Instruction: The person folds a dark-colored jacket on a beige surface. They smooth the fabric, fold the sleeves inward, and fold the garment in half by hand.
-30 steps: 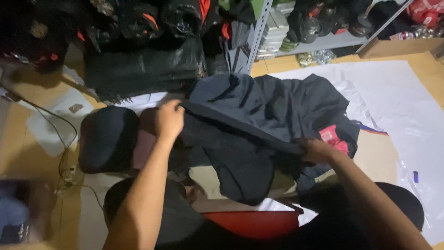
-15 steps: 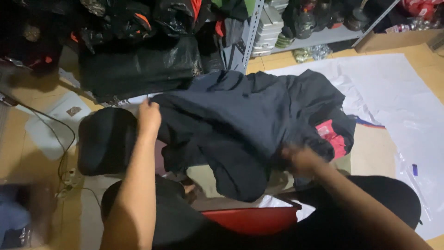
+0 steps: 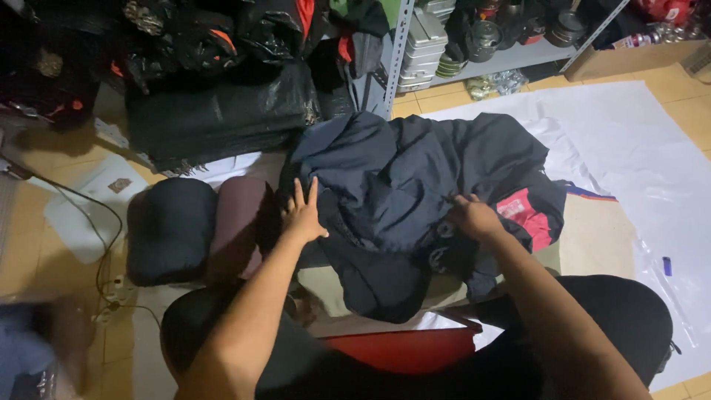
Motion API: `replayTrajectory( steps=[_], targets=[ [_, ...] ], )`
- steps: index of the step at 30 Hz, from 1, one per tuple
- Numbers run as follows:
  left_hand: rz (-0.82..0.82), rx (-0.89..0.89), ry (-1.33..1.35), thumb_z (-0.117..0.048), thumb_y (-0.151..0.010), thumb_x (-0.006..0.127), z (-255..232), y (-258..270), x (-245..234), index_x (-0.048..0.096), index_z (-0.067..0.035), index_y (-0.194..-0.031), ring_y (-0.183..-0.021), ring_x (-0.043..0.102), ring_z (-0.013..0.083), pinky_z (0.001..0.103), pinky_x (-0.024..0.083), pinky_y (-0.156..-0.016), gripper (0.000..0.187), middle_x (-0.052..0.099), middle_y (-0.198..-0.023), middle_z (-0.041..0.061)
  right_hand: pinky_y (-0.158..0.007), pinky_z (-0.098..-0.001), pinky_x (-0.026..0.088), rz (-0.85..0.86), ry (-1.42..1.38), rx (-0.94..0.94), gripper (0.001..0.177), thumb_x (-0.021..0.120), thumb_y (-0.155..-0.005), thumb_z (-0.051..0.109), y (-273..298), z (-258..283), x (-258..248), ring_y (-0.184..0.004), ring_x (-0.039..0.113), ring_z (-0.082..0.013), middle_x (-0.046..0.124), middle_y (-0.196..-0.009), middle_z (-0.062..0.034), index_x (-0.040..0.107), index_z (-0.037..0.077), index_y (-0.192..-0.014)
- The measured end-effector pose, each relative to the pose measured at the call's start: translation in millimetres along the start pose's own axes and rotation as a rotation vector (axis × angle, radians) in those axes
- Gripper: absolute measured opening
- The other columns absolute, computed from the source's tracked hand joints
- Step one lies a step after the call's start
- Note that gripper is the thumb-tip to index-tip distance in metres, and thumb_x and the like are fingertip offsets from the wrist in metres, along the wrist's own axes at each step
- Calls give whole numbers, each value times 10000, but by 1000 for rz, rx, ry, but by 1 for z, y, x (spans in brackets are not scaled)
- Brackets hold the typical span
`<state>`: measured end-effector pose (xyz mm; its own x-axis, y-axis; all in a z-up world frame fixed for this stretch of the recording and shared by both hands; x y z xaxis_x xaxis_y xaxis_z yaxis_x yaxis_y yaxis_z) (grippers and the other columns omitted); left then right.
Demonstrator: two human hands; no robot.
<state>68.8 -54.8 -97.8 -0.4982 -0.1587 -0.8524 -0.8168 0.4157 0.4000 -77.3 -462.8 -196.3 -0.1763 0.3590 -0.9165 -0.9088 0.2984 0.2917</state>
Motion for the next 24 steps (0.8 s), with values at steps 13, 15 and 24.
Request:
replayTrajectory(
  steps=[13, 15, 24],
  targets=[
    [637, 137, -209, -273, -654, 909, 30, -53, 128, 699, -54, -1320, -1105, 707, 399, 572, 585, -889, 732, 729, -1227, 213, -837, -547, 589, 747, -294, -1619, 456, 476, -1037, 222, 140, -37, 27, -951, 676, -517, 689, -940, -379, 615, -182, -1195],
    [740, 195, -74, -347, -635, 934, -8, 12, 50, 746, -69, -1241, -1203, 679, 341, 461, 534, -1013, 693, 729, -1265, 178, -910, -611, 540, 826, -351, -531, 649, 613, -1012, 436, 162, 29, -65, -913, 698, -547, 713, -1006, -439, 640, -180, -1212],
    [-42, 29, 536, -141, -860, 753, 33, 19, -96, 593, 68, -1394, -1434, 430, 480, 559, 318, -1213, 596, 536, -1480, 318, -871, -411, 552, -214, -722, 93, 321, 677, -1076, 372, 67, -75, -162, -964, 702, -249, 734, -1050, -159, 710, 145, -1300]
  ],
)
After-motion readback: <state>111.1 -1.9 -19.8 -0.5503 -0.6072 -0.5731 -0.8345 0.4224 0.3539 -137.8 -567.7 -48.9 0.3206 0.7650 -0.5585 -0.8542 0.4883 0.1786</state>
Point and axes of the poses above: each hand's wrist, its own y-axis away from the middle knuckle, its own x-axis out of the palm, z = x × y, the point moved 7 cm from there along -y, towards the middle knuckle
